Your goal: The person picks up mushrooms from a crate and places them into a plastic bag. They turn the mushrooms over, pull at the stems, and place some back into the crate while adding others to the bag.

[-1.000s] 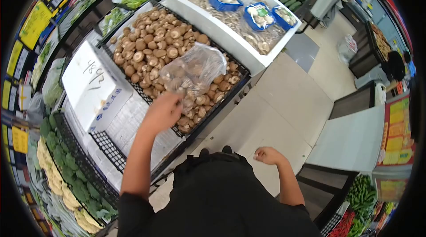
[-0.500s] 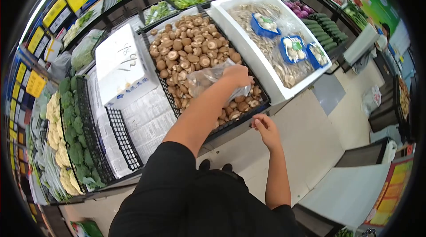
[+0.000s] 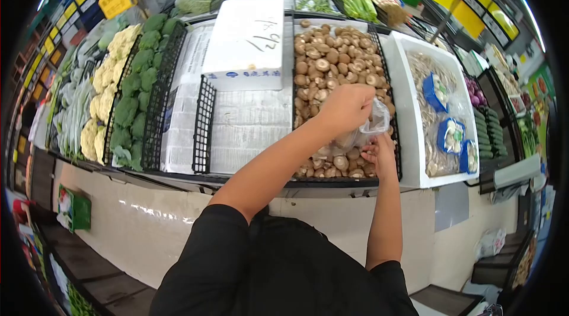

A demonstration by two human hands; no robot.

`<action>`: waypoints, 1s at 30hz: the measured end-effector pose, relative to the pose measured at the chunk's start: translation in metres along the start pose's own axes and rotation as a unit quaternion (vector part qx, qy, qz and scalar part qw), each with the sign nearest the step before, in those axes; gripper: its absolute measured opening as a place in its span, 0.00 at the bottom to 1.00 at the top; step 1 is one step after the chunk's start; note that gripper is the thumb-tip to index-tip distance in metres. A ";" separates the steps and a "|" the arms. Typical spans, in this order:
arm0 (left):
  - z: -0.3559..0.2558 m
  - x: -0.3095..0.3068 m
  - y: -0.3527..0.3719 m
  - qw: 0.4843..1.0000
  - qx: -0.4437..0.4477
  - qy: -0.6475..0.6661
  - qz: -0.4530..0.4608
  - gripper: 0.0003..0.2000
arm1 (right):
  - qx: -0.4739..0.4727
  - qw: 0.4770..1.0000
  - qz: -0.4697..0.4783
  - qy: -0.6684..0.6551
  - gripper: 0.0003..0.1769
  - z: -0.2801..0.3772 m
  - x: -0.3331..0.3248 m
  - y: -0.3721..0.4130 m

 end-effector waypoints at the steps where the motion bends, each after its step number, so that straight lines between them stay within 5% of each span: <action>1: -0.004 -0.015 -0.005 1.000 0.009 0.007 -0.015 0.07 | -0.014 1.000 0.015 -0.005 0.28 0.006 0.012 -0.008; 6: -0.029 -0.103 -0.014 0.997 0.046 0.041 -0.056 0.09 | -0.086 0.994 0.058 -0.046 0.25 0.082 0.081 0.008; 10: -0.016 -0.157 -0.004 0.999 -0.003 0.039 -0.005 0.09 | -0.056 0.982 0.178 -0.016 0.31 0.087 0.123 0.003; 15: 0.017 -0.175 0.017 0.994 -0.031 0.061 0.080 0.11 | 0.034 0.980 0.195 0.018 0.32 0.068 0.198 0.011; 18: 0.046 -0.184 0.033 0.991 -0.049 0.056 0.108 0.12 | 0.020 0.970 0.215 0.109 0.17 0.038 0.228 0.003; 20: 0.062 -0.194 0.051 0.988 -0.090 0.048 0.117 0.14 | 0.010 0.970 0.218 0.105 0.09 0.018 0.244 -0.002; 24: 0.098 -0.216 0.099 0.980 -0.158 0.043 0.109 0.15 | -0.014 0.981 0.180 0.072 0.08 0.011 0.258 0.004; 30: 0.163 -0.211 0.191 0.904 -0.367 0.219 0.026 0.10 | -0.014 0.984 0.154 0.093 0.05 0.002 0.247 0.020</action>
Point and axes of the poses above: each hand's wrist, its own y-axis away from the middle knuckle, its own x-axis out of the palm, z = x × y, the point moved 8 cm from there along -y, towards the middle knuckle, and after that the axes turned 7 degrees about -x, right-handed, at the moved point
